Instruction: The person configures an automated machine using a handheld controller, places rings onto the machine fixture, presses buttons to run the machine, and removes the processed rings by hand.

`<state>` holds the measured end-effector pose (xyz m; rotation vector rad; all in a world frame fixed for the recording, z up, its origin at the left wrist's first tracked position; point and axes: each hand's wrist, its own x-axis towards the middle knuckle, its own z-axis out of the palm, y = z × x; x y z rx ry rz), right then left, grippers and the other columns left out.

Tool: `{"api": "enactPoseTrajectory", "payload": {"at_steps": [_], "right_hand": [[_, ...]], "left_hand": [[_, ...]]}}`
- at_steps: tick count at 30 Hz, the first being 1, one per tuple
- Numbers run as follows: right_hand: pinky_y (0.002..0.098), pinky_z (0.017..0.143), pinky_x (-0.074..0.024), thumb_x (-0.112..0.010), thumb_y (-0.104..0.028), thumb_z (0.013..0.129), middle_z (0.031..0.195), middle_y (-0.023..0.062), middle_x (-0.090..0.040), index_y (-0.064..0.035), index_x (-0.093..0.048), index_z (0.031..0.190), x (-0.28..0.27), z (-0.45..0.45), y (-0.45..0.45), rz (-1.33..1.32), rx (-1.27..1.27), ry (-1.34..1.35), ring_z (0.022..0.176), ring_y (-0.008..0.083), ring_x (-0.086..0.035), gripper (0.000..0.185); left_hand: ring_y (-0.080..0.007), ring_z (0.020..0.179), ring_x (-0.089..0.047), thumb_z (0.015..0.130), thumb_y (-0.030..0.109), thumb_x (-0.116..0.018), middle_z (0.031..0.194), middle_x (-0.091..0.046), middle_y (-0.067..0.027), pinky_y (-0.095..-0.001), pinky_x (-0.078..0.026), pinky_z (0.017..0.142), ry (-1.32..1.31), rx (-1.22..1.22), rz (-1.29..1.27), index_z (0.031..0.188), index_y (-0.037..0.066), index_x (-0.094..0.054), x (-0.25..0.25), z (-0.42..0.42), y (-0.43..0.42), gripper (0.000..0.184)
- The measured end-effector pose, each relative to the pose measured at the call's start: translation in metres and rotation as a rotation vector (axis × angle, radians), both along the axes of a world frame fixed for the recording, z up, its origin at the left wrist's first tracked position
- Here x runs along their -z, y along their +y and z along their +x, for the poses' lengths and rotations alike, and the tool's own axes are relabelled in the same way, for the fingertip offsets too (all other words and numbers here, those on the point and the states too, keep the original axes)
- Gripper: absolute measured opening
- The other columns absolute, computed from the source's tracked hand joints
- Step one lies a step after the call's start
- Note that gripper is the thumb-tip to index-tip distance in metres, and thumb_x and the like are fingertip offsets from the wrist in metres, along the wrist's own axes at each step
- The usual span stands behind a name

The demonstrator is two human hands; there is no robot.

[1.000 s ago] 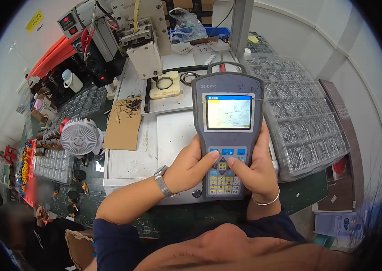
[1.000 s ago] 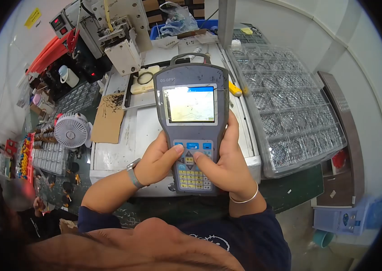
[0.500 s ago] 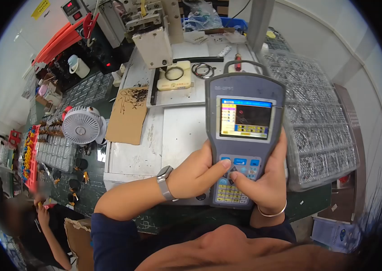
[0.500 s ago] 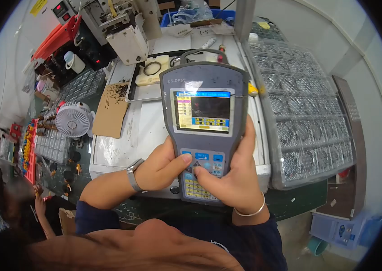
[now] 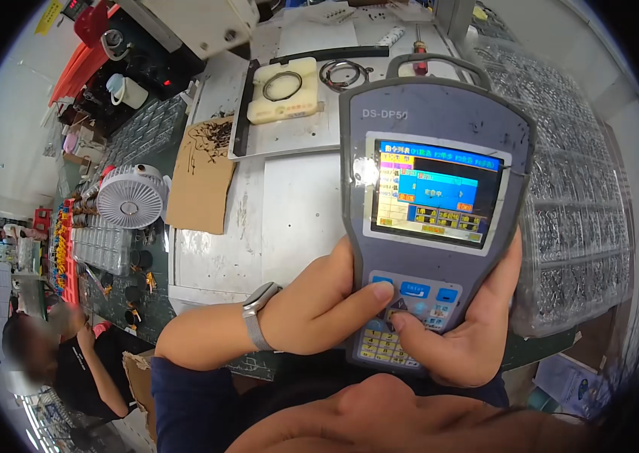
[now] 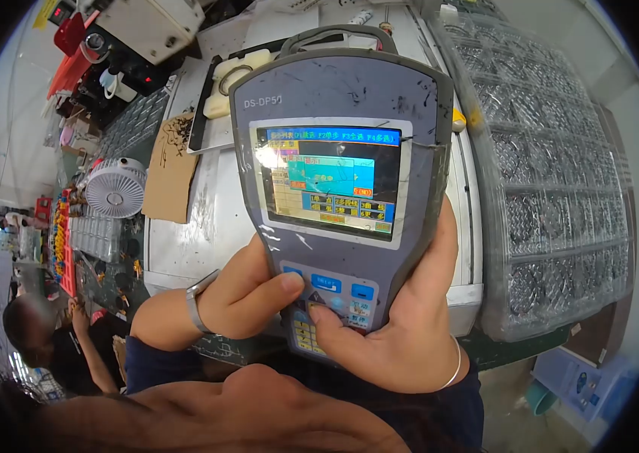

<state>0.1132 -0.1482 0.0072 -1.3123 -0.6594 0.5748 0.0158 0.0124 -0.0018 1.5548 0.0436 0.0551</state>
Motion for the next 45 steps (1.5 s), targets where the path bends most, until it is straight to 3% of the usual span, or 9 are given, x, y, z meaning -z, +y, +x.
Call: {"api": "enactPoseTrajectory", "payload": {"at_steps": [5, 8, 20, 29, 45], "right_hand": [[0.0391, 0.1, -0.0411, -0.068, 0.005, 0.068, 0.137, 0.0215, -0.034, 0.0009, 0.008, 0.145, 0.007, 0.003, 0.001, 0.05, -0.026, -0.001, 0.124, 0.029, -0.046, 0.108], [0.0398, 0.1, -0.0416, -0.062, 0.013, 0.066, 0.139, 0.0217, -0.035, -0.0033, 0.008, 0.147, 0.01, 0.004, 0.001, 0.102, -0.045, -0.074, 0.123, 0.0286, -0.048, 0.108], [0.0408, 0.103, -0.0368, -0.06, 0.01, 0.067, 0.142, 0.023, -0.032, -0.0008, 0.008, 0.147, 0.014, 0.005, 0.002, 0.178, -0.035, -0.113, 0.125, 0.0295, -0.044, 0.105], [0.0426, 0.107, -0.0301, -0.054, 0.008, 0.074, 0.143, 0.023, -0.027, -0.0001, 0.014, 0.145, 0.011, 0.006, -0.003, 0.148, -0.107, -0.076, 0.131, 0.0307, -0.038, 0.099], [0.0398, 0.106, -0.0328, -0.061, 0.01, 0.064, 0.145, 0.0225, -0.027, -0.0011, 0.014, 0.147, 0.019, 0.009, -0.005, 0.205, -0.123, -0.064, 0.13, 0.0299, -0.039, 0.112]], "left_hand": [[-0.0241, 0.115, -0.052, 0.096, 0.016, -0.048, 0.124, -0.052, -0.0207, -0.0354, -0.04, 0.097, 0.043, -0.004, -0.042, 0.133, -0.008, -0.03, -0.002, 0.0, 0.0, 0.048], [-0.0242, 0.114, -0.052, 0.096, 0.016, -0.048, 0.124, -0.052, -0.0207, -0.0356, -0.04, 0.098, 0.037, -0.013, -0.046, 0.133, -0.008, -0.03, -0.001, -0.001, -0.001, 0.048], [-0.0244, 0.113, -0.054, 0.095, 0.017, -0.049, 0.122, -0.053, -0.0208, -0.0351, -0.041, 0.095, 0.102, 0.01, -0.083, 0.133, -0.008, -0.029, -0.001, -0.001, 0.002, 0.05], [-0.0235, 0.115, -0.052, 0.095, 0.015, -0.048, 0.124, -0.052, -0.0204, -0.035, -0.04, 0.097, 0.079, 0.009, -0.091, 0.134, -0.008, -0.028, -0.001, 0.0, 0.001, 0.049], [-0.0241, 0.115, -0.052, 0.095, 0.015, -0.048, 0.124, -0.052, -0.0214, -0.035, -0.04, 0.097, 0.102, 0.03, -0.063, 0.134, -0.008, -0.028, -0.004, 0.001, 0.004, 0.05]]}}
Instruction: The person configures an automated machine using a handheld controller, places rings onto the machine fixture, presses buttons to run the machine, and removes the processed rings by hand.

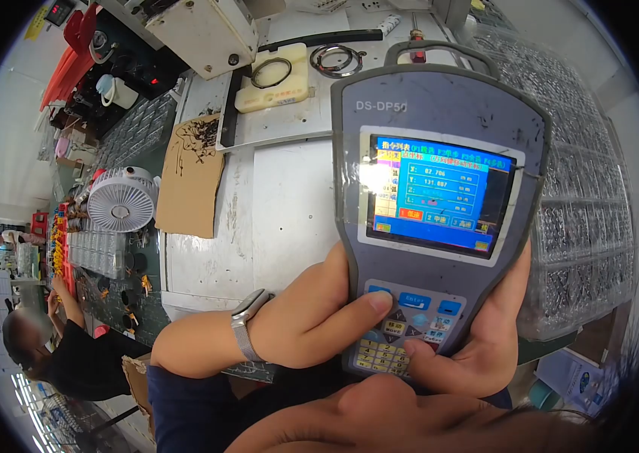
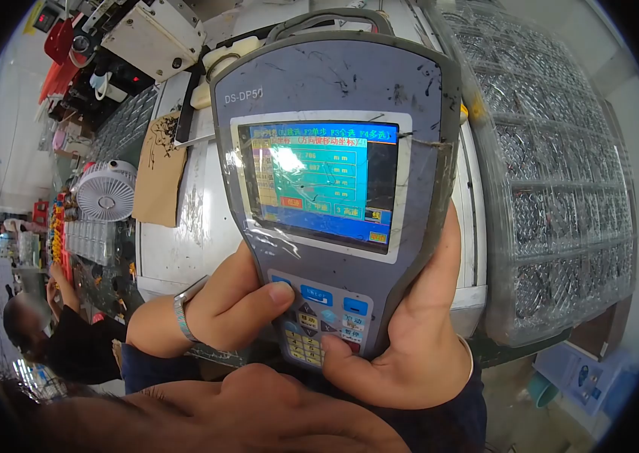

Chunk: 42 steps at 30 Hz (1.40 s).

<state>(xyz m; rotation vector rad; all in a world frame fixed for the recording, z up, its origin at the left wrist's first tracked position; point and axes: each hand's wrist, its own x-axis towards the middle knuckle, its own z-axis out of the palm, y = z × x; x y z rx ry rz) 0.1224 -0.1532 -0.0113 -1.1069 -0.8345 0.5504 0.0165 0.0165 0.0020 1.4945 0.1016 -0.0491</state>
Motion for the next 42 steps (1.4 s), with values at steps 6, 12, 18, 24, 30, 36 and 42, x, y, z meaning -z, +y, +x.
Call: {"api": "enactPoseTrajectory", "payload": {"at_steps": [6, 12, 18, 24, 30, 36, 42], "right_hand": [[0.0401, 0.106, -0.0328, -0.06, 0.009, 0.063, 0.144, 0.023, -0.029, -0.0012, 0.013, 0.147, -0.001, 0.0, 0.0, -0.01, 0.01, -0.013, 0.13, 0.0302, -0.04, 0.112], [0.0415, 0.105, -0.0346, -0.058, 0.008, 0.062, 0.141, 0.0226, -0.033, -0.0034, 0.012, 0.148, -0.011, -0.003, -0.003, -0.062, 0.025, 0.146, 0.128, 0.03, -0.042, 0.111], [0.0397, 0.104, -0.0342, -0.06, 0.007, 0.062, 0.141, 0.0191, -0.033, -0.0051, 0.012, 0.148, -0.014, -0.005, -0.002, -0.051, 0.02, 0.251, 0.128, 0.0273, -0.041, 0.113], [0.0411, 0.103, -0.036, -0.059, 0.009, 0.063, 0.14, 0.0214, -0.034, -0.0052, 0.01, 0.148, -0.008, -0.004, -0.003, -0.02, 0.031, 0.188, 0.126, 0.0292, -0.044, 0.11], [0.0412, 0.103, -0.0364, -0.059, 0.008, 0.062, 0.139, 0.0215, -0.035, -0.0052, 0.011, 0.148, -0.009, 0.001, -0.006, -0.088, 0.021, 0.081, 0.126, 0.0295, -0.044, 0.112], [0.0402, 0.105, -0.0339, -0.058, 0.007, 0.063, 0.141, 0.0202, -0.033, -0.0044, 0.012, 0.147, -0.012, -0.001, -0.002, -0.042, 0.021, 0.213, 0.128, 0.0282, -0.041, 0.11], [0.0406, 0.108, -0.0298, -0.056, 0.008, 0.069, 0.143, 0.0197, -0.029, -0.0032, 0.014, 0.146, -0.014, -0.002, -0.002, -0.066, -0.014, 0.162, 0.132, 0.0271, -0.036, 0.105]], "left_hand": [[-0.0244, 0.117, -0.05, 0.091, 0.013, -0.054, 0.125, -0.051, -0.0219, -0.0351, -0.038, 0.099, 0.03, 0.061, -0.111, 0.136, -0.008, -0.022, 0.003, 0.001, 0.003, 0.06], [-0.0227, 0.125, -0.042, 0.087, 0.009, -0.06, 0.134, -0.042, -0.0208, -0.0336, -0.035, 0.103, -0.033, 0.237, -0.057, 0.141, -0.007, -0.011, 0.004, 0.004, 0.01, 0.074], [-0.0213, 0.127, -0.039, 0.086, 0.006, -0.061, 0.137, -0.039, -0.0191, -0.0332, -0.034, 0.104, -0.06, 0.267, -0.065, 0.142, -0.006, -0.008, 0.002, 0.004, 0.01, 0.078], [-0.0209, 0.127, -0.039, 0.086, 0.005, -0.06, 0.136, -0.04, -0.0184, -0.0327, -0.034, 0.104, 0.016, 0.253, -0.148, 0.142, -0.006, -0.008, 0.001, 0.004, 0.009, 0.077], [-0.0202, 0.126, -0.04, 0.086, 0.005, -0.059, 0.135, -0.041, -0.0178, -0.0327, -0.035, 0.103, 0.049, 0.281, -0.083, 0.142, -0.005, -0.01, 0.001, 0.004, 0.01, 0.075], [-0.0196, 0.125, -0.04, 0.09, 0.007, -0.055, 0.136, -0.041, -0.0178, -0.0338, -0.035, 0.104, -0.042, 0.249, -0.094, 0.141, -0.006, -0.014, 0.004, 0.006, 0.008, 0.067], [-0.0201, 0.126, -0.04, 0.097, 0.014, -0.047, 0.134, -0.043, -0.0163, -0.0332, -0.034, 0.105, -0.044, 0.168, -0.081, 0.14, -0.007, -0.021, -0.001, 0.006, 0.005, 0.054]]}}
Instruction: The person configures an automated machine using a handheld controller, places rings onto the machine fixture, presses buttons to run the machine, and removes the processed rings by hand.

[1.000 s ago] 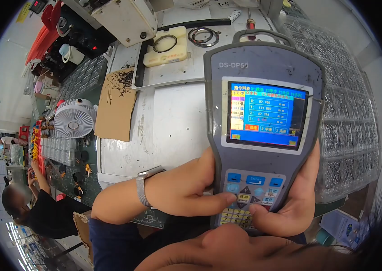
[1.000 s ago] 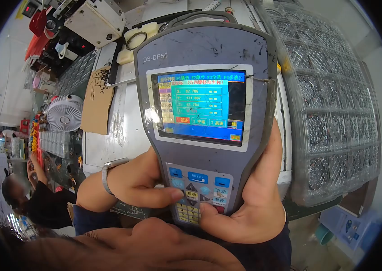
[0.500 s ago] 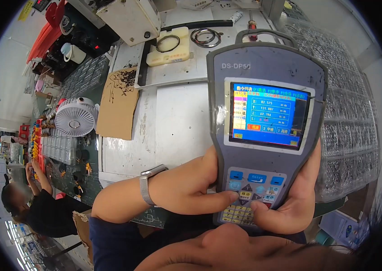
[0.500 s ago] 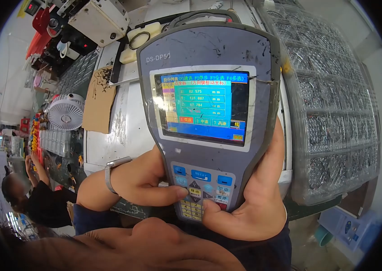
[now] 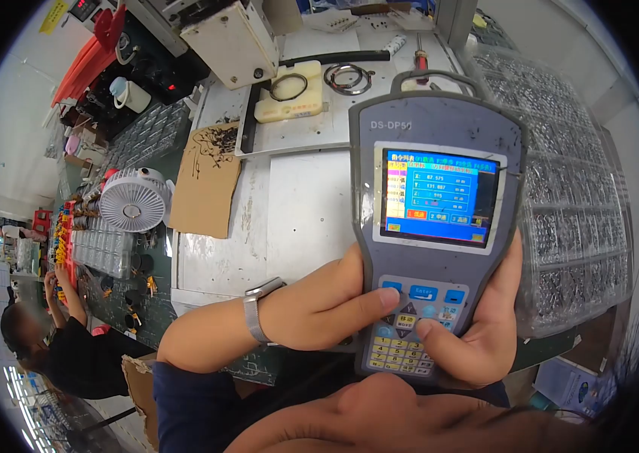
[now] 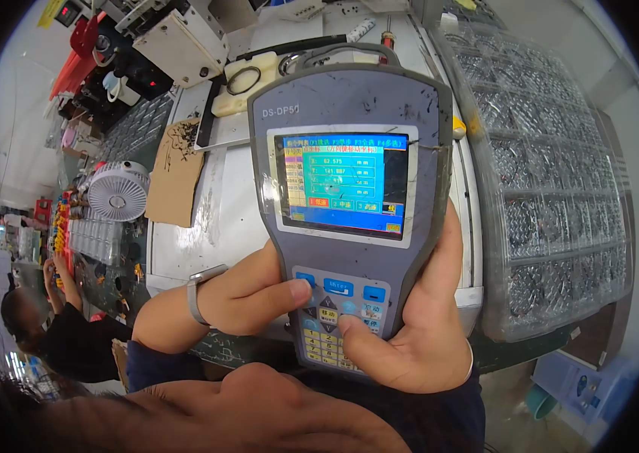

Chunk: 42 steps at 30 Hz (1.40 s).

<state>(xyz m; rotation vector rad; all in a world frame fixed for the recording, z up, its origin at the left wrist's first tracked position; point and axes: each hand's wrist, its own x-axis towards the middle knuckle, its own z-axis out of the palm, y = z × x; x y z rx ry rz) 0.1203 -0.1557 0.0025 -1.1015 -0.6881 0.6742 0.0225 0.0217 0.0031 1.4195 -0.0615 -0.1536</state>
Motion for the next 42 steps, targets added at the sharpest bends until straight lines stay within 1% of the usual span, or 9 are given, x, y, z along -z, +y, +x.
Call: {"api": "enactPoseTrajectory", "payload": {"at_steps": [6, 8, 10, 14, 16, 23, 27, 29, 42], "right_hand": [[0.0408, 0.108, -0.0296, -0.055, 0.008, 0.07, 0.143, 0.0192, -0.028, -0.0031, 0.011, 0.147, -0.003, -0.001, 0.0, 0.012, -0.003, -0.036, 0.131, 0.0265, -0.037, 0.102], [0.0406, 0.108, -0.0297, -0.055, 0.007, 0.07, 0.143, 0.0189, -0.029, -0.003, 0.01, 0.147, -0.005, -0.002, 0.001, 0.002, 0.0, -0.03, 0.13, 0.0264, -0.038, 0.101], [0.0399, 0.107, -0.0304, -0.054, 0.006, 0.071, 0.142, 0.0181, -0.031, -0.0028, 0.008, 0.147, -0.007, -0.003, 0.002, -0.003, 0.014, -0.006, 0.129, 0.0256, -0.04, 0.098], [0.0395, 0.107, -0.0312, -0.053, 0.006, 0.072, 0.141, 0.0176, -0.033, -0.0026, 0.006, 0.147, -0.009, -0.007, 0.004, -0.019, 0.058, -0.024, 0.128, 0.0247, -0.04, 0.096], [0.0388, 0.106, -0.0326, -0.052, 0.007, 0.072, 0.14, 0.0177, -0.033, -0.0021, 0.004, 0.147, -0.005, -0.007, 0.005, 0.019, 0.076, -0.09, 0.127, 0.0241, -0.041, 0.094], [0.0372, 0.104, -0.0347, -0.053, 0.008, 0.073, 0.14, 0.0176, -0.034, -0.0014, 0.003, 0.147, -0.006, -0.006, 0.005, 0.017, 0.07, -0.096, 0.126, 0.0236, -0.042, 0.093], [0.0369, 0.104, -0.0353, -0.053, 0.007, 0.075, 0.138, 0.0184, -0.035, -0.0015, 0.003, 0.147, -0.006, -0.006, 0.005, 0.029, 0.072, -0.134, 0.126, 0.0235, -0.043, 0.092], [0.0369, 0.103, -0.036, -0.055, 0.006, 0.077, 0.137, 0.0194, -0.036, -0.0014, 0.004, 0.147, -0.009, -0.007, 0.005, 0.01, 0.083, -0.141, 0.125, 0.0236, -0.043, 0.092], [0.0367, 0.104, -0.0347, -0.053, 0.006, 0.077, 0.137, 0.0184, -0.037, -0.0014, 0.002, 0.147, -0.009, -0.005, 0.004, 0.045, 0.044, -0.142, 0.125, 0.0232, -0.043, 0.09]], "left_hand": [[-0.0195, 0.125, -0.04, 0.099, 0.017, -0.044, 0.134, -0.044, -0.016, -0.0336, -0.034, 0.105, -0.005, -0.022, 0.028, 0.138, -0.007, -0.026, -0.004, -0.003, -0.002, 0.05], [-0.0198, 0.125, -0.041, 0.099, 0.016, -0.044, 0.133, -0.045, -0.0162, -0.0336, -0.034, 0.105, -0.035, -0.07, 0.046, 0.138, -0.007, -0.027, -0.004, -0.004, -0.005, 0.049], [-0.02, 0.124, -0.041, 0.098, 0.016, -0.044, 0.133, -0.045, -0.0164, -0.0338, -0.034, 0.105, -0.047, -0.063, 0.061, 0.138, -0.007, -0.028, -0.004, -0.003, -0.005, 0.048], [-0.0204, 0.123, -0.042, 0.098, 0.015, -0.043, 0.132, -0.046, -0.0171, -0.0342, -0.034, 0.105, -0.081, -0.066, 0.086, 0.137, -0.007, -0.029, -0.002, -0.004, -0.006, 0.047], [-0.0203, 0.123, -0.043, 0.098, 0.015, -0.043, 0.132, -0.046, -0.0171, -0.0343, -0.034, 0.105, -0.082, -0.066, 0.089, 0.137, -0.007, -0.029, -0.002, -0.003, -0.005, 0.047], [-0.0191, 0.122, -0.043, 0.098, 0.013, -0.042, 0.131, -0.047, -0.0161, -0.0341, -0.034, 0.104, -0.098, -0.104, 0.067, 0.136, -0.007, -0.03, -0.001, -0.004, -0.009, 0.044], [-0.0186, 0.122, -0.043, 0.099, 0.012, -0.041, 0.131, -0.047, -0.0152, -0.0341, -0.034, 0.104, -0.131, -0.102, 0.09, 0.137, -0.006, -0.028, -0.001, -0.004, -0.01, 0.044], [-0.0182, 0.122, -0.043, 0.099, 0.013, -0.042, 0.131, -0.046, -0.0146, -0.0341, -0.034, 0.104, -0.095, -0.117, 0.056, 0.137, -0.005, -0.027, -0.001, -0.004, -0.011, 0.045], [-0.017, 0.125, -0.039, 0.1, 0.015, -0.041, 0.135, -0.042, -0.0133, -0.0341, -0.033, 0.106, -0.116, -0.122, 0.073, 0.14, -0.004, -0.021, 0.004, -0.005, -0.012, 0.049]]}}
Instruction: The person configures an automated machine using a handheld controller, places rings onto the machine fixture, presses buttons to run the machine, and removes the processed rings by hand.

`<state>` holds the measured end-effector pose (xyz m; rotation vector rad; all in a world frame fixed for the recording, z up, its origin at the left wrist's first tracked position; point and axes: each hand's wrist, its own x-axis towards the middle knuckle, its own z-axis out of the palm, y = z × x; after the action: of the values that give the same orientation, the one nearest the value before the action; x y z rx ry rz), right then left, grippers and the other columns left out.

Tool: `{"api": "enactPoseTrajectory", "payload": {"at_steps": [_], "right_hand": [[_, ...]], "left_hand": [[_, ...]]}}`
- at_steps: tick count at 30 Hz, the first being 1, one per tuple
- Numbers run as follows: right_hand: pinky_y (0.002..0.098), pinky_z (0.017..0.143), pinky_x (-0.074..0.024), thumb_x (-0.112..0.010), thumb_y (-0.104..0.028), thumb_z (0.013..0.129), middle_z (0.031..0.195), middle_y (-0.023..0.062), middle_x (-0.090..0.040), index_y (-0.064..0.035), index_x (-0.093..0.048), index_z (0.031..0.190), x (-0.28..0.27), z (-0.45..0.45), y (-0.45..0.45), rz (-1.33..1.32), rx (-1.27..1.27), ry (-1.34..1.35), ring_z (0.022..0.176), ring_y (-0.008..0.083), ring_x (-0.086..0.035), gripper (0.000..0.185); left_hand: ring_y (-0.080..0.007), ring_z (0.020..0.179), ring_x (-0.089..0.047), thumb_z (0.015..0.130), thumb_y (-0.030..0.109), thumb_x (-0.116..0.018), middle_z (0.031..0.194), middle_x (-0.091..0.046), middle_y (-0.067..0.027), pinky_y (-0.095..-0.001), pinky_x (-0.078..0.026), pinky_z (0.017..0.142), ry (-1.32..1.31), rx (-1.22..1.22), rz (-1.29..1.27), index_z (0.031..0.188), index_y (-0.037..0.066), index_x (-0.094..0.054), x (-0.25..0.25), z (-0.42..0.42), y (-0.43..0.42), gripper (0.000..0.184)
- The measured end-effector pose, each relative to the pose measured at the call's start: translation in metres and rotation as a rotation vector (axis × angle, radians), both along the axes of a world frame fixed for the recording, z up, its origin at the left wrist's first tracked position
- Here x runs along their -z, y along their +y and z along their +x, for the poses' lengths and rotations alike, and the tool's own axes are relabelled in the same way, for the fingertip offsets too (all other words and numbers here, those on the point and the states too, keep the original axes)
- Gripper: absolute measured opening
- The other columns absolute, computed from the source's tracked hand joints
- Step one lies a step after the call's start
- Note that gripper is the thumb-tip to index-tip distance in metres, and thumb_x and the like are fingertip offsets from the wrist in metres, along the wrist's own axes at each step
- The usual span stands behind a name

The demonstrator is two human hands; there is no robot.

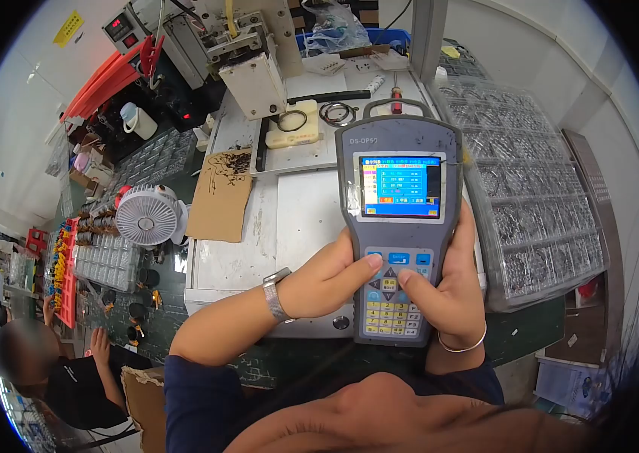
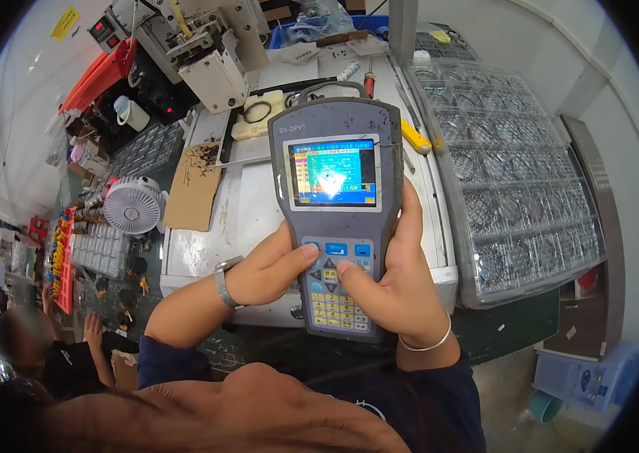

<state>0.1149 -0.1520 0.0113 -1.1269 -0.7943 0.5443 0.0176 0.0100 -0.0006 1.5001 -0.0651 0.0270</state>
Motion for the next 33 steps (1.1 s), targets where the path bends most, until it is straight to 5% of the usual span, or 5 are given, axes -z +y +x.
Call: {"api": "enactPoseTrajectory", "payload": {"at_steps": [16, 23, 33], "right_hand": [[0.0339, 0.11, -0.0221, -0.04, 0.005, 0.079, 0.141, 0.0198, -0.032, 0.0073, -0.008, 0.145, -0.001, 0.0, 0.001, 0.029, 0.064, -0.058, 0.132, 0.0233, -0.032, 0.073], [0.033, 0.111, -0.0223, -0.04, 0.004, 0.081, 0.143, 0.0216, -0.031, 0.0081, -0.002, 0.146, 0.0, -0.001, -0.002, 0.001, 0.049, -0.132, 0.133, 0.0245, -0.032, 0.075], [0.031, 0.105, -0.0311, -0.042, 0.004, 0.085, 0.135, 0.0161, -0.041, 0.0022, -0.012, 0.147, 0.002, -0.026, -0.013, 0.084, 0.17, -0.177, 0.122, 0.0185, -0.043, 0.069]], "left_hand": [[-0.0156, 0.12, -0.045, 0.099, 0.015, -0.042, 0.131, -0.047, -0.0123, -0.0331, -0.038, 0.102, -0.063, -0.041, 0.014, 0.137, -0.004, -0.028, 0.002, -0.001, -0.002, 0.045], [-0.017, 0.12, -0.045, 0.099, 0.015, -0.042, 0.131, -0.047, -0.0129, -0.033, -0.038, 0.102, -0.138, -0.08, 0.053, 0.136, -0.005, -0.03, 0.01, 0.0, -0.003, 0.044], [-0.0184, 0.122, -0.044, 0.097, 0.024, -0.045, 0.133, -0.047, -0.0148, -0.0315, -0.036, 0.103, -0.143, 0.01, -0.051, 0.136, -0.006, -0.031, 0.008, -0.003, -0.002, 0.051]]}}
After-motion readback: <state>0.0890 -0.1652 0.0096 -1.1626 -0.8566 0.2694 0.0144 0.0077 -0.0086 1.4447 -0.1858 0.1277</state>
